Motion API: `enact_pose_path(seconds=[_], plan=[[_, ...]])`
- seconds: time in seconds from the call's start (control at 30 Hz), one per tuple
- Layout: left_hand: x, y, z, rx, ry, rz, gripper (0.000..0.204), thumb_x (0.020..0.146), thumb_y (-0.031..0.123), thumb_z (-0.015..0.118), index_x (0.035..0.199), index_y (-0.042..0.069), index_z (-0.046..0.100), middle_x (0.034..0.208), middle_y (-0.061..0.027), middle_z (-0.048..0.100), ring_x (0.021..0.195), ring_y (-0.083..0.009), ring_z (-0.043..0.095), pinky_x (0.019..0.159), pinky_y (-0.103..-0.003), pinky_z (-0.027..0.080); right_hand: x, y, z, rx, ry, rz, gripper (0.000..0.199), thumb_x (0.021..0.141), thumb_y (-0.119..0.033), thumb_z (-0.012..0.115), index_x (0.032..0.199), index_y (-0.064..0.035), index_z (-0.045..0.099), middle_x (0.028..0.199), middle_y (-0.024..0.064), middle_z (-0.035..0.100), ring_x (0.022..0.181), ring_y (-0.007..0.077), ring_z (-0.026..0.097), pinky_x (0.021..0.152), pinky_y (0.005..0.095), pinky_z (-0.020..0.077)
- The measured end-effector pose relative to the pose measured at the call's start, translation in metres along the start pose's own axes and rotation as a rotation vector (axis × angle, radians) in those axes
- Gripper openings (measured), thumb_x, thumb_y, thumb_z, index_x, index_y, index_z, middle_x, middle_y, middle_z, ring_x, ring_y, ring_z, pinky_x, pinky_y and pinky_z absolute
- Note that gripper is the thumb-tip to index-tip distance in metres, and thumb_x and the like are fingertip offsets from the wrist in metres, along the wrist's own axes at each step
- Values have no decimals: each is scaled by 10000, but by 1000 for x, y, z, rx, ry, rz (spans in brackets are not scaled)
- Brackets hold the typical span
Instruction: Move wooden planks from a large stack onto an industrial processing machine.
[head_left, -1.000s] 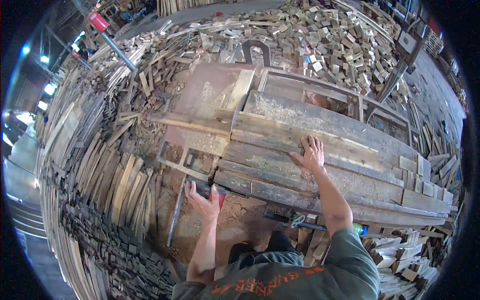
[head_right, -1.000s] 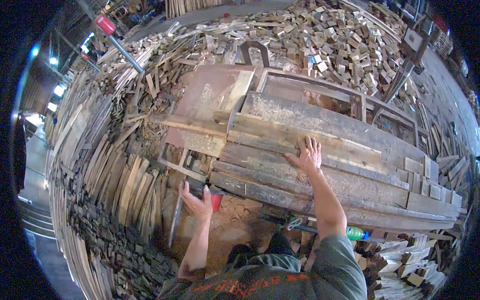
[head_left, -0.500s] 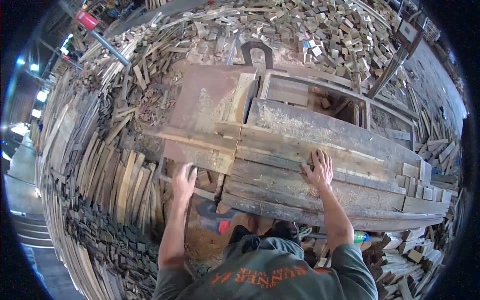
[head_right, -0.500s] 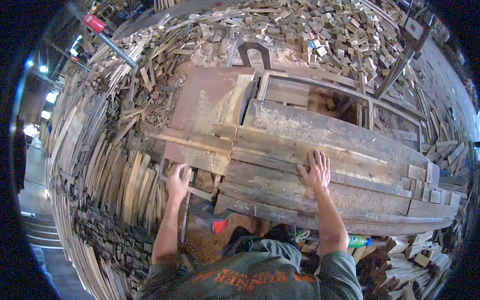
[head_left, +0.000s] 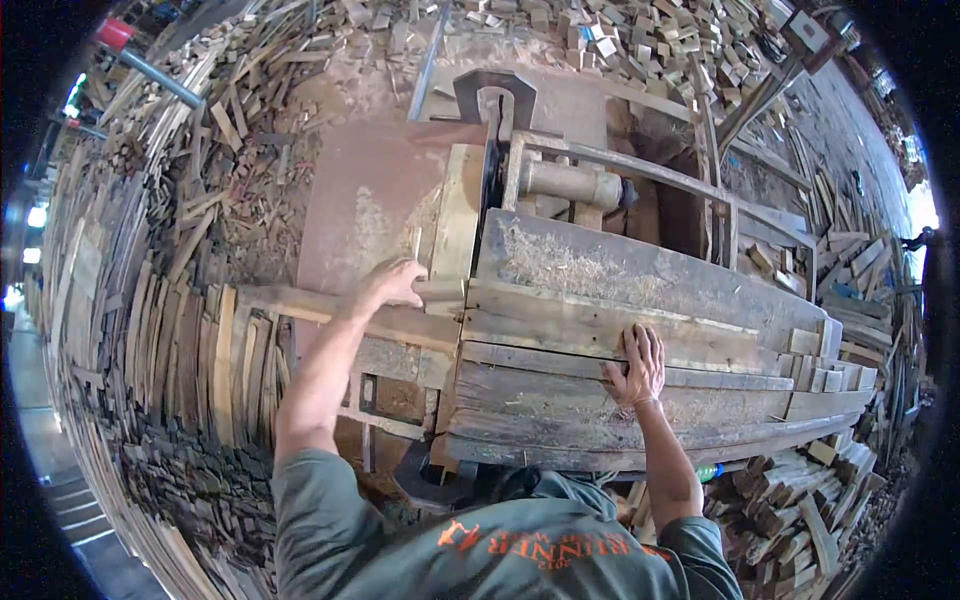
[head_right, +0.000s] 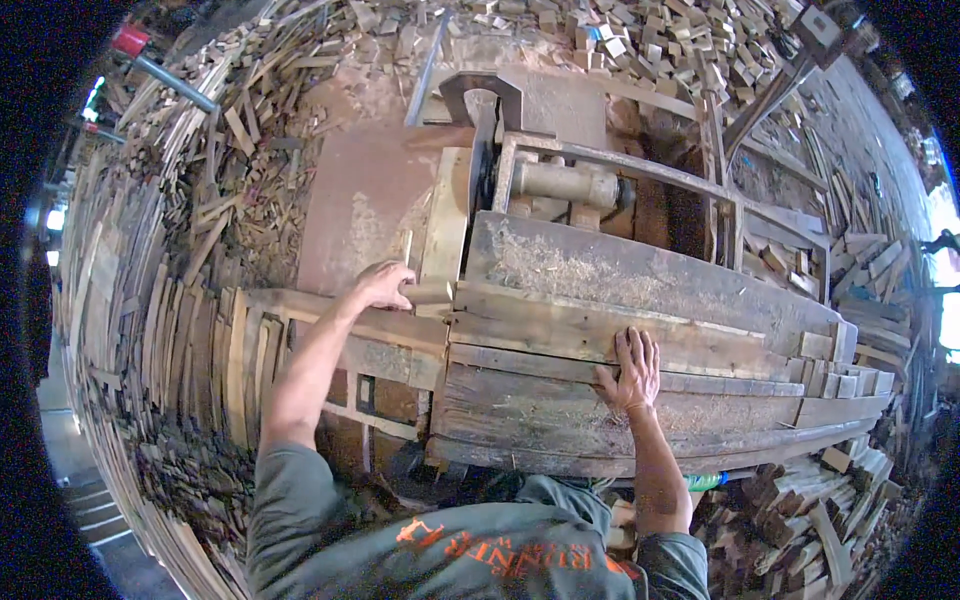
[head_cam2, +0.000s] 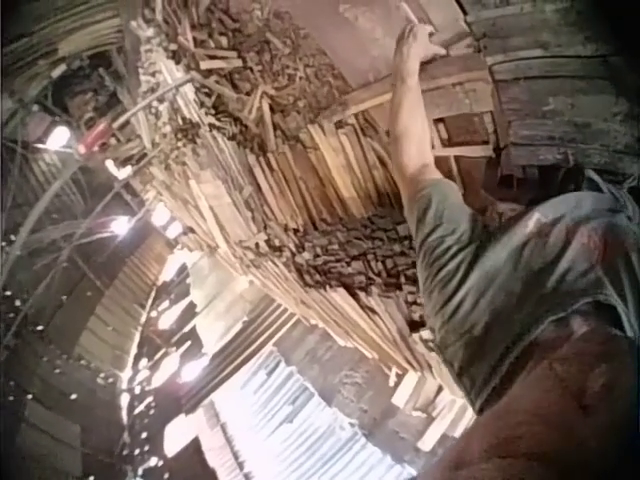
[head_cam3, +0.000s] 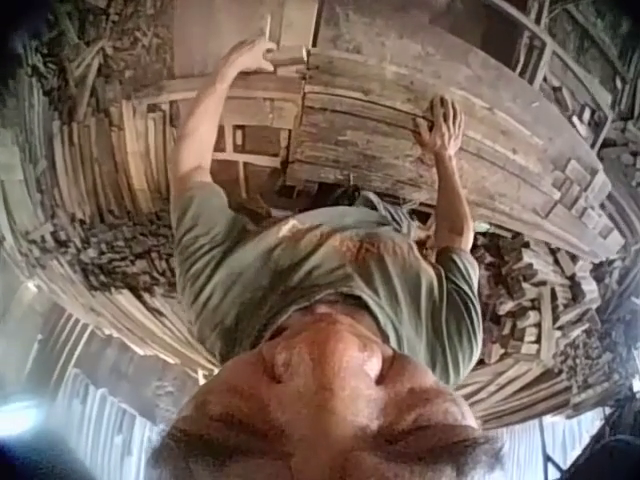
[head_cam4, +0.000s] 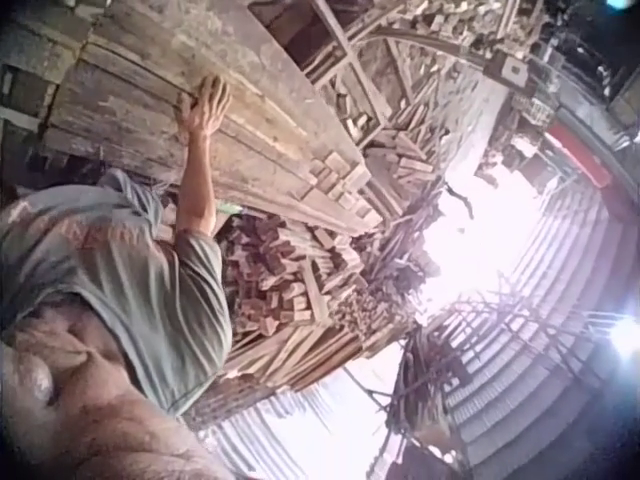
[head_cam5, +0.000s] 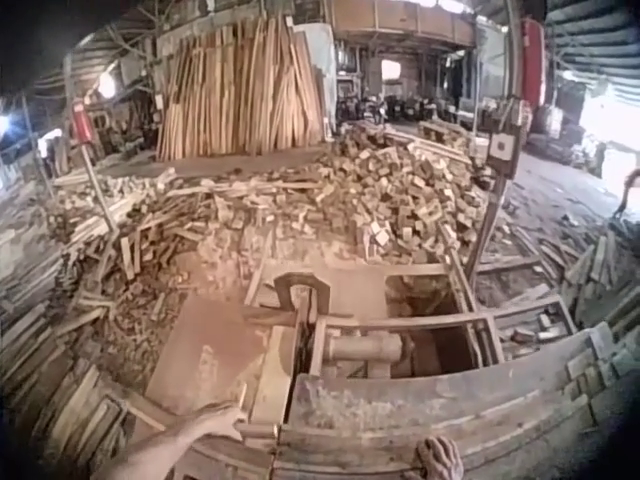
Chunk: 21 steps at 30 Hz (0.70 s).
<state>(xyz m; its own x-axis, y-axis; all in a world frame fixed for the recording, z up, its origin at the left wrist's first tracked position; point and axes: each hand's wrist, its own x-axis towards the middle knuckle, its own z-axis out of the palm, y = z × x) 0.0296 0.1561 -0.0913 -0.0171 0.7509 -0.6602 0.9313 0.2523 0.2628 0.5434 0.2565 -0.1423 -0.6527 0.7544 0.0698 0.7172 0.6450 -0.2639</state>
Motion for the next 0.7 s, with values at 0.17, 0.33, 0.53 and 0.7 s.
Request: enact_pose_path(seconds=[0.17,0.33,0.53,0.7], plan=[[-14,-19,-74,-142,-82,53,366,699,272,866,992,93,740,948,-80,740,831,-221,674,750,-362,527,-4,7,3,-60,-18,34,788,796,-548,605,1400,-54,497,1446,201,457,1351,435,381,1148,544,271],[-97,-145,-152,-946,1546,-9,480,907,386,682,1221,33,598,1179,-101,662,1008,-193,621,861,-386,504,12,-6,5,-26,26,-30,791,807,-557,612,1410,-61,487,1455,194,452,1350,434,383,1142,550,279],[-76,-28,1,-44,74,-53,997,702,248,843,1525,74,308,1556,-201,327,1446,-350,300,1211,-461,255,-4,0,-4,-76,36,38,791,789,-520,618,1418,-61,479,1449,202,455,1339,435,396,1142,526,296],[-90,-80,102,145,324,20,1004,642,230,888,1481,100,352,1455,-171,407,1326,-336,412,1168,-493,334,2,-2,4,-7,3,36,800,821,-569,581,1449,-92,452,1514,182,391,1396,422,333,1172,533,233]])
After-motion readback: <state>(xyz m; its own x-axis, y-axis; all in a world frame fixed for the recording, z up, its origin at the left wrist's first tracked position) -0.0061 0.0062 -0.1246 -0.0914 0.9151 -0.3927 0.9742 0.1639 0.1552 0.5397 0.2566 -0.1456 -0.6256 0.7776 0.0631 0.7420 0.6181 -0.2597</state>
